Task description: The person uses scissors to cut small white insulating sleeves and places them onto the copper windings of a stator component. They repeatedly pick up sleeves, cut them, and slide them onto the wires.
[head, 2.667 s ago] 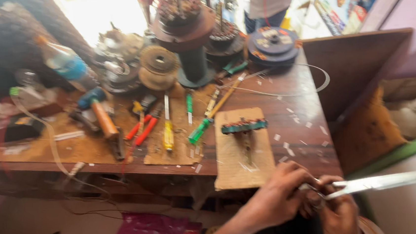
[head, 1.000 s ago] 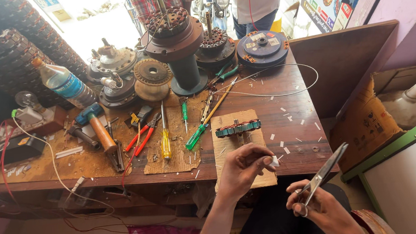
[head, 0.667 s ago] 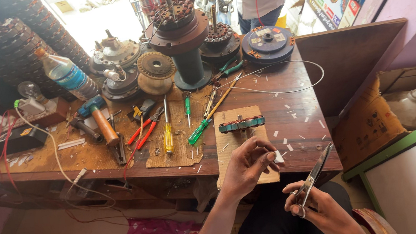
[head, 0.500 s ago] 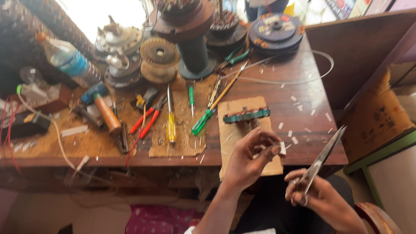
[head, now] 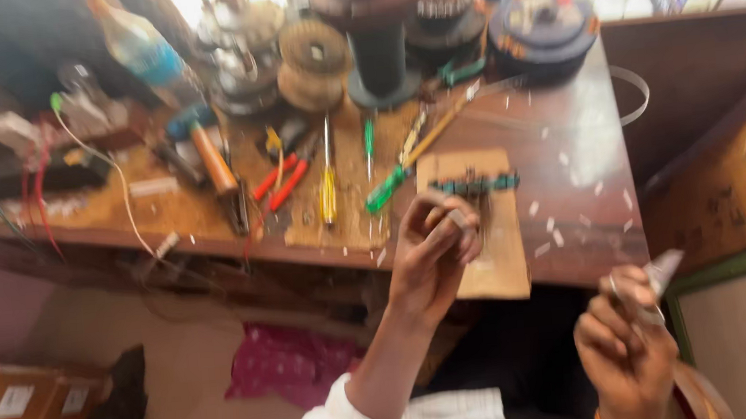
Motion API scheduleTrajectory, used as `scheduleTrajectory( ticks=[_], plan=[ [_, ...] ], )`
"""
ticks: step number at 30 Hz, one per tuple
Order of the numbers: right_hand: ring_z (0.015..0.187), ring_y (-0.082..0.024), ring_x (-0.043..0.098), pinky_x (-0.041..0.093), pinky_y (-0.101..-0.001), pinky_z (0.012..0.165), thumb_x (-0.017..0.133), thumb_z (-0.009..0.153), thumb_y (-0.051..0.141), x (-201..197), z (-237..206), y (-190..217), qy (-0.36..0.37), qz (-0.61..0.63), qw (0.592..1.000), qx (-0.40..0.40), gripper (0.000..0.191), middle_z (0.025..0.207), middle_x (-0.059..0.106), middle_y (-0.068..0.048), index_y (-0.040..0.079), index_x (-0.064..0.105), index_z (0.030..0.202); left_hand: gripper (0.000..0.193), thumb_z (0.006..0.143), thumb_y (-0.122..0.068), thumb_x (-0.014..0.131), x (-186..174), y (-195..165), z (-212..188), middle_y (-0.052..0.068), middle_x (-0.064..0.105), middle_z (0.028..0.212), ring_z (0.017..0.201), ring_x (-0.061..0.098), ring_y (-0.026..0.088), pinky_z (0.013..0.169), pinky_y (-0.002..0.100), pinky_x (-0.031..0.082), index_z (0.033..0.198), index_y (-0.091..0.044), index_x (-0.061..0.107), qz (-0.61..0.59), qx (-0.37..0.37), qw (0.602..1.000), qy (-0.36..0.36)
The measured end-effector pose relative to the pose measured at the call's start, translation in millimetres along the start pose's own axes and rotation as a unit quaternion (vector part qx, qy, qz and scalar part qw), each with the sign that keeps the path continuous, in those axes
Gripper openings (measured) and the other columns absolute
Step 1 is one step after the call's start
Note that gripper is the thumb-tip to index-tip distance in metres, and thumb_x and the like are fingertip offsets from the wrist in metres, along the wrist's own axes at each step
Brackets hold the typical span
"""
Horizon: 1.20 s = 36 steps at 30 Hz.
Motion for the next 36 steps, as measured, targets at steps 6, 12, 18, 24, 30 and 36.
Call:
scheduleTrajectory(
  ticks=[6,12,18,24,30,36],
  plan=[
    [0.069,-0.009,0.047,0.044,-0.0265,0.067,0.071,0.104,0.009,14,-10,4,0.013,-0.254,0.967,-0.009,0.028,0.095,0.064,-0.005,0.002,0.056,0.126,0.019,0.102,-0.009,0.073,9,19,2,0.009,0.074,0.097,0.088,0.070,0.011,0.072,0.025,0.055,0.117,-0.003,0.064,0.244,-0.058,0.967,0.051],
    [0.078,-0.012,0.059,0.049,-0.0263,0.069,0.074,0.100,0.017,17,-16,9,-0.033,-0.527,0.849,0.000,0.029,0.100,0.067,-0.011,0.001,0.060,0.121,0.026,0.098,-0.011,0.075,4,41,3,0.006,0.074,0.088,0.072,0.070,0.010,0.059,0.021,0.050,0.120,0.001,0.070,0.306,-0.131,0.942,0.044],
    [0.083,-0.013,0.066,0.055,-0.0274,0.072,0.075,0.091,0.018,0,-16,-22,-0.044,-0.605,0.775,0.174,0.040,0.097,0.072,-0.008,-0.001,0.062,0.124,0.016,0.099,-0.011,0.076,-1,45,4,0.004,0.075,0.095,0.078,0.070,0.010,0.069,0.023,0.057,0.110,0.001,0.076,0.327,-0.079,0.940,0.050],
    [0.083,-0.010,0.065,0.054,-0.0282,0.078,0.084,0.076,0.008,-10,-19,-48,-0.023,-0.658,0.694,0.291,0.057,0.086,0.069,-0.003,0.000,0.064,0.128,0.015,0.098,-0.014,0.075,8,39,3,0.004,0.077,0.089,0.073,0.073,0.008,0.064,0.022,0.060,0.106,-0.001,0.077,0.470,-0.059,0.879,0.056],
    [0.076,-0.009,0.062,0.053,-0.0278,0.071,0.092,0.067,0.008,-8,-22,-53,-0.024,-0.658,0.684,0.314,0.063,0.079,0.068,-0.002,0.000,0.066,0.124,0.012,0.095,-0.012,0.076,9,28,3,0.004,0.078,0.084,0.066,0.071,0.006,0.057,0.021,0.057,0.103,-0.003,0.078,0.534,-0.055,0.843,0.018],
    [0.072,-0.008,0.062,0.052,-0.0272,0.065,0.093,0.064,0.011,-4,-22,-52,-0.012,-0.669,0.681,0.299,0.065,0.075,0.067,0.000,-0.001,0.068,0.122,0.011,0.093,-0.013,0.077,9,22,4,0.003,0.079,0.081,0.062,0.071,0.005,0.053,0.020,0.056,0.100,-0.004,0.079,0.583,-0.050,0.811,0.011]
  ],
)
Point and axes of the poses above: each hand's wrist, its own z-axis towards the middle knuckle, its own x-axis out of the palm, y = z × x, the point moved 7 cm from there along z, towards the middle knuckle
